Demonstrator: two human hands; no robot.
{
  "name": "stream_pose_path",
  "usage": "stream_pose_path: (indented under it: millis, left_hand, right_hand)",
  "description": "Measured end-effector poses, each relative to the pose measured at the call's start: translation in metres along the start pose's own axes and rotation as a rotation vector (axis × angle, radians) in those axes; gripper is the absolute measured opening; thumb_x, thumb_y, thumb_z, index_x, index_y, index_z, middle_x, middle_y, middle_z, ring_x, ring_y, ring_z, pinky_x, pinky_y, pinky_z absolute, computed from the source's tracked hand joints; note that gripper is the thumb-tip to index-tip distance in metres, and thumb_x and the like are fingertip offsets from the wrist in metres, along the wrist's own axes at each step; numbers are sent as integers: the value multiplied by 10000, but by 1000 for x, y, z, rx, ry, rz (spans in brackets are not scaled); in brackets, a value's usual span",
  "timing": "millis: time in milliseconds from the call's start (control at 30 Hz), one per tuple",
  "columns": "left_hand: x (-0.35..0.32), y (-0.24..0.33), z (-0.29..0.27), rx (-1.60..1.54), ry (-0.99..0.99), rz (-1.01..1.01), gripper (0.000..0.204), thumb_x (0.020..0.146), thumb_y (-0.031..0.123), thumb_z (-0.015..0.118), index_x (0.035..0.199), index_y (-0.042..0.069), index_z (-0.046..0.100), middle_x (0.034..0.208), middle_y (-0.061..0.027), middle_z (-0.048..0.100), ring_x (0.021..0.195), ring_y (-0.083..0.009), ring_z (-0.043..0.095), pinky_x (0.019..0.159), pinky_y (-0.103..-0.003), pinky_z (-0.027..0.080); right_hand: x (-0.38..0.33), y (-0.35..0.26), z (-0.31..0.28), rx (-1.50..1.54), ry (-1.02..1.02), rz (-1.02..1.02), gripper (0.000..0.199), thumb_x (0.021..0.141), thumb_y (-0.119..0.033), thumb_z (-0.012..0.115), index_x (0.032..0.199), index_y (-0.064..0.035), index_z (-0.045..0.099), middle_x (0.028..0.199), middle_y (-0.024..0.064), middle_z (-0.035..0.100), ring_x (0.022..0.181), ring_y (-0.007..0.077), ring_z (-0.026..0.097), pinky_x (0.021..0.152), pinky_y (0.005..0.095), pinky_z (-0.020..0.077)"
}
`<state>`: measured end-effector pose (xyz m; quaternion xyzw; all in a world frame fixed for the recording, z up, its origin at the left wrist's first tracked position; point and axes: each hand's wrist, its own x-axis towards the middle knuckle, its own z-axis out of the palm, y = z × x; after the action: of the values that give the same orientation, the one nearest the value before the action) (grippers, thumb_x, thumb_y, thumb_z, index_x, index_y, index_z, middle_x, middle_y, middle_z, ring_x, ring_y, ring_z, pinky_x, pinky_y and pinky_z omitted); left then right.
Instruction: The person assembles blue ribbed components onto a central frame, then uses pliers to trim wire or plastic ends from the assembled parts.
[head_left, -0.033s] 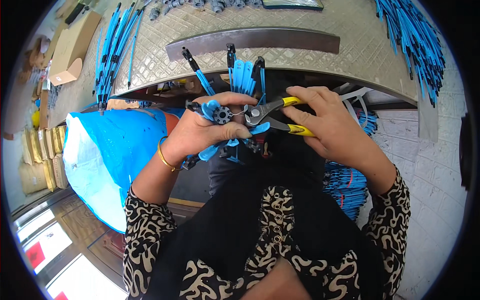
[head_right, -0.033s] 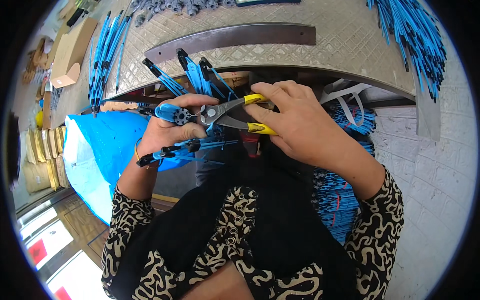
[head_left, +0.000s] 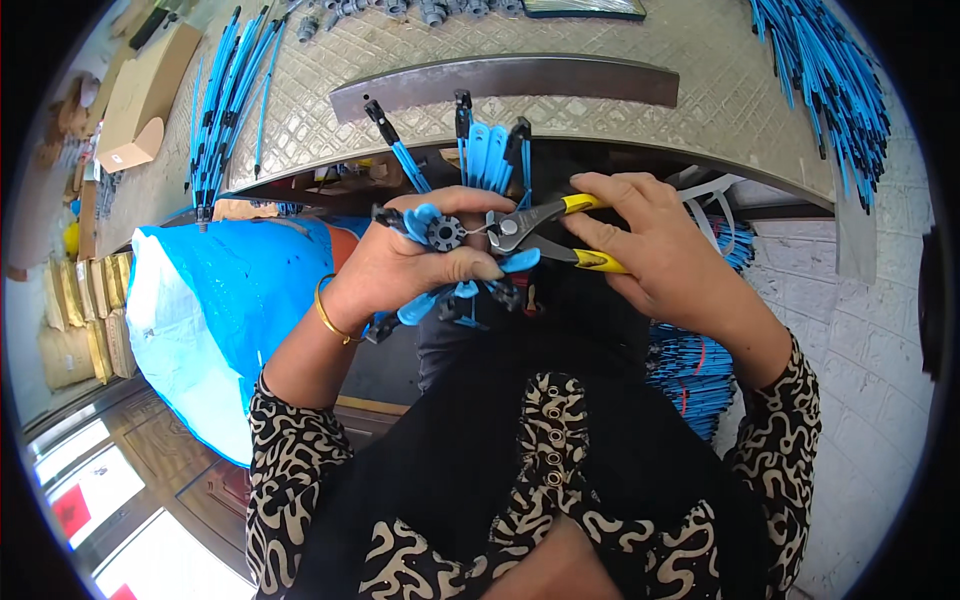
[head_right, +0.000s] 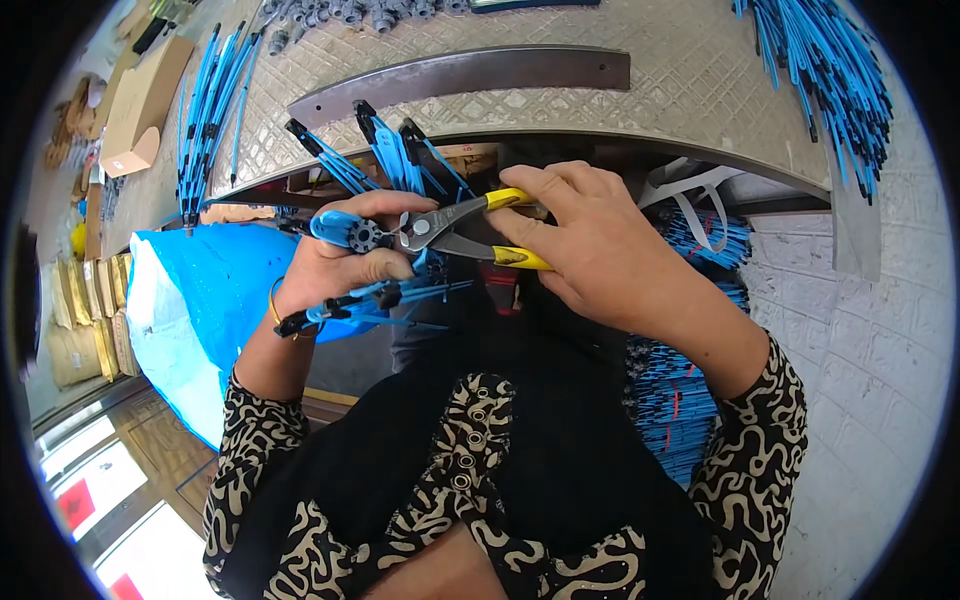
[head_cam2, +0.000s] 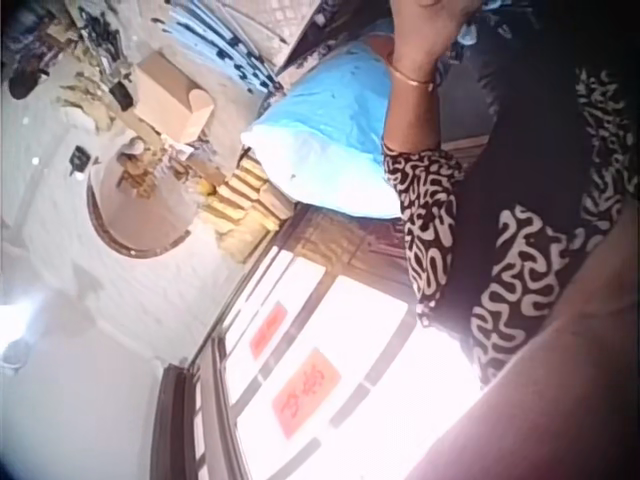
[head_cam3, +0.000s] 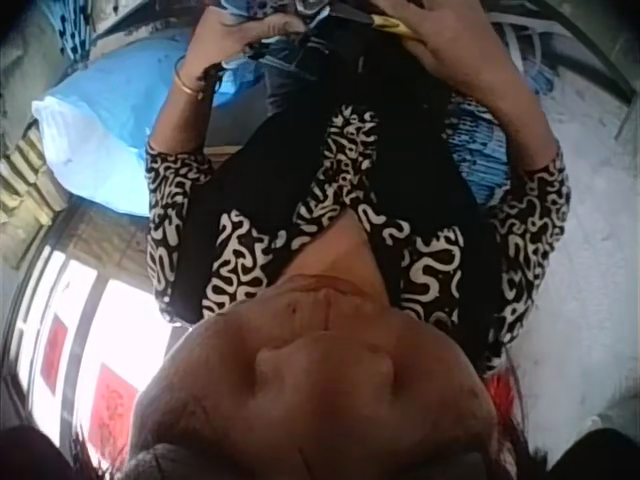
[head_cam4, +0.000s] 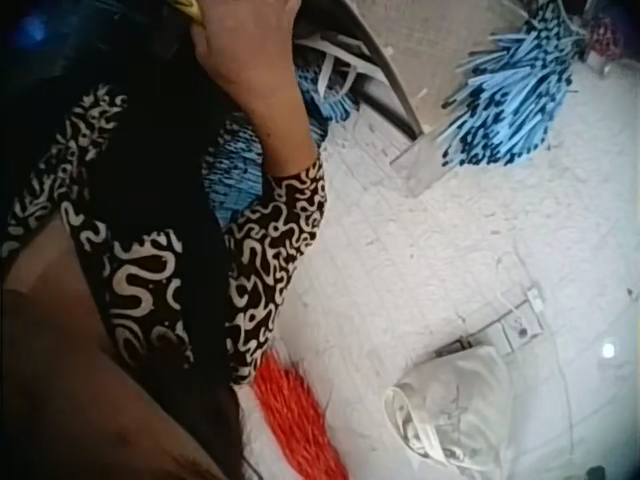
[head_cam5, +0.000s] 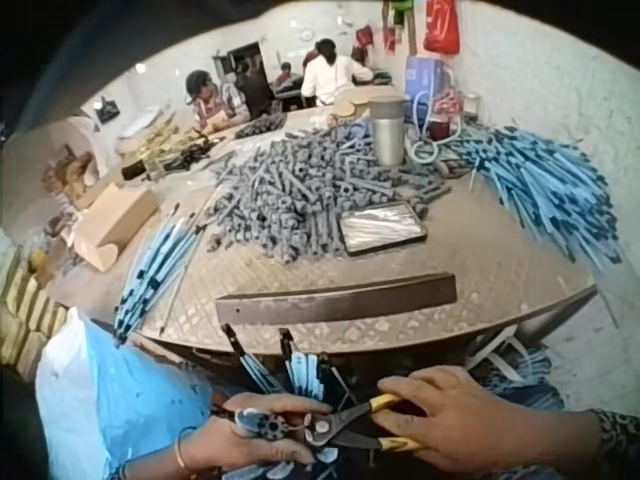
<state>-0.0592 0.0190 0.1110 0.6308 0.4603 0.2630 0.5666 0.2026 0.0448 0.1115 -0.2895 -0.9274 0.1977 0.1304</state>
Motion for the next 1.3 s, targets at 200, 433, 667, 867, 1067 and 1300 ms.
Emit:
stream_pose_path:
  millis: [200, 433, 667, 867, 1067, 1300]
  left_hand:
    - [5, -4, 6, -30, -2, 104, 454, 684, 114, 761, 1099, 36, 594, 772, -4, 573, 717, -61, 526, 650, -222, 441]
    - [13, 0, 4, 24, -24, 112, 441, 680, 113, 758, 1081, 27, 594, 828, -28, 599, 759, -79, 542, 684, -238, 450]
    - [16, 27, 3, 30, -35, -4, 456, 587, 113, 751, 1004, -4, 607, 906, -89, 619, 833, -185, 585, 758, -294, 456]
    - [21, 41, 9, 77, -166, 115, 413, 592, 129, 761, 959, -2, 624, 845, -92, 630, 782, -179, 601, 706, -287, 468]
    - [38, 48, 4, 26, -119, 96, 425, 589, 170, 786, 941, -1, 623, 840, -83, 627, 778, -175, 596, 709, -278, 463]
    - [18, 41, 9, -26, -180, 22, 372, 609, 146, 745, 925, -3, 618, 821, -63, 614, 765, -157, 571, 710, -272, 452]
  right_hand:
    - [0, 5, -1, -75, 8, -31, 519, 611, -13, 677, 1111, -80, 557, 1275, 112, 417, 1117, 331, 413, 924, 420, 361]
    - [1, 12, -5, -4, 8, -46, 452, 617, -37, 676, 1058, -82, 585, 1204, 90, 472, 1018, 317, 455, 858, 411, 387]
    - [-2, 24, -13, 140, 27, -124, 219, 702, -143, 656, 909, -93, 605, 1021, 69, 546, 845, 272, 514, 756, 382, 408]
    - [-14, 34, -17, 1362, -661, 312, 382, 828, -275, 599, 1096, -39, 463, 749, 113, 584, 643, 216, 587, 577, 328, 475]
    - [-9, 37, -38, 191, 210, -366, 698, 799, -224, 613, 1331, -3, 220, 687, 148, 576, 510, 225, 585, 460, 311, 498]
    - [-26, 26, -31, 1393, -671, 341, 637, 789, -164, 571, 1324, -19, 257, 1020, 179, 557, 907, 255, 586, 726, 387, 490]
